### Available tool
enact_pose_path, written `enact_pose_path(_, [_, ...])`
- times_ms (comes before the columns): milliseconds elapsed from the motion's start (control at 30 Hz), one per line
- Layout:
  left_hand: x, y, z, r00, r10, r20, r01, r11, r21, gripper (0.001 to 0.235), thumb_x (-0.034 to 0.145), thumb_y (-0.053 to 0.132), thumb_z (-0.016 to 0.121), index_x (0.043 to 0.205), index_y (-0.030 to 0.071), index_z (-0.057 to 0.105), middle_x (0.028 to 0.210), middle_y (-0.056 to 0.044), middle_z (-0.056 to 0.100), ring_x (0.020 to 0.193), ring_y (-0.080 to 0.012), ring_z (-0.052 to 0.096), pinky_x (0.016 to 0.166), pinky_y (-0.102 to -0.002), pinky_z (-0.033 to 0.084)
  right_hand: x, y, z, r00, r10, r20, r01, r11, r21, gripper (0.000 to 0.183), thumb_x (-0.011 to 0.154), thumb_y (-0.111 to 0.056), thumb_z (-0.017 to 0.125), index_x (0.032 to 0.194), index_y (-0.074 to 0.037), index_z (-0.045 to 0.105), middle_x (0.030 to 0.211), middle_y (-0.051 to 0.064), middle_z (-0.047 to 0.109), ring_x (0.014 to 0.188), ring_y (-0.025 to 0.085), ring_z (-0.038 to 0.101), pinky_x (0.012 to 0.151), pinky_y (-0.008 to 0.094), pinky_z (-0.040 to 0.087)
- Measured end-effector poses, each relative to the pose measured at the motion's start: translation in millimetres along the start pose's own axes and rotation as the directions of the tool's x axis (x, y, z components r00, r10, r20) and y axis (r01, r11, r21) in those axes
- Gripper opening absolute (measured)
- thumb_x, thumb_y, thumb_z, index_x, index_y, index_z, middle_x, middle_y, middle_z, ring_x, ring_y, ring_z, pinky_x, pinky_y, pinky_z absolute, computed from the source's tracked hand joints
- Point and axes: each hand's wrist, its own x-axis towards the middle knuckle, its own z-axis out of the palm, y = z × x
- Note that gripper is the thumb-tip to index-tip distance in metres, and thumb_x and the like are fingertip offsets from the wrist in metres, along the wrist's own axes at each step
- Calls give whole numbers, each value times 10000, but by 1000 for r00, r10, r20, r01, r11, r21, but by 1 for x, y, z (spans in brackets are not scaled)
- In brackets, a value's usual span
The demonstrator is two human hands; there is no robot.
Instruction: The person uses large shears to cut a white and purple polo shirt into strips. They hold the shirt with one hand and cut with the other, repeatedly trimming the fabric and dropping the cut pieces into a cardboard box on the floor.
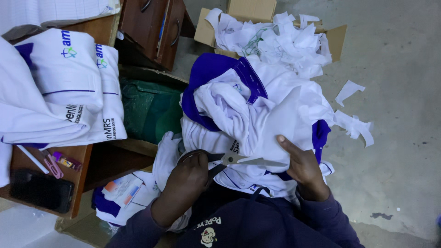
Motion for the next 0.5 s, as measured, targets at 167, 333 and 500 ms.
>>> enact_pose_path(167, [-16, -2, -17, 749, 106, 654, 296, 829, -474, 169, 916, 87, 557, 1082, 57, 552, 898, -188, 698, 792, -419, 661, 757, -506, 491, 7, -41, 3, 971, -124, -204, 84, 977, -194, 559, 1033, -15, 648, 1559, -155, 522, 1575, 294, 515, 1461, 495, 530, 1266, 567, 418])
enact_pose_path(333, [0, 17, -51, 599, 68, 798, 543, 698, -467, 214, 1012, 254, 584, 1132, 77, 572, 1062, -182, 733, 952, -396, 708, 753, -524, 512, -17, -36, 50, 945, 104, -311, -110, 994, -3, 450, 975, -88, 732, 1411, -83, 618, 1318, 195, 684, 1230, 377, 681, 1141, 456, 514])
enact_pose_path(500, [8, 17, -48, 582, 33, 813, 547, 723, -421, 196, 981, 213, 633, 1079, 43, 629, 1016, -192, 748, 920, -366, 747, 722, -485, 557, 4, -71, 39, 769, 624, -142, -368, 613, 699, 246, 867, -24, 827, 822, -79, 592, 666, -76, 535, 536, 60, 511, 436, 251, 426])
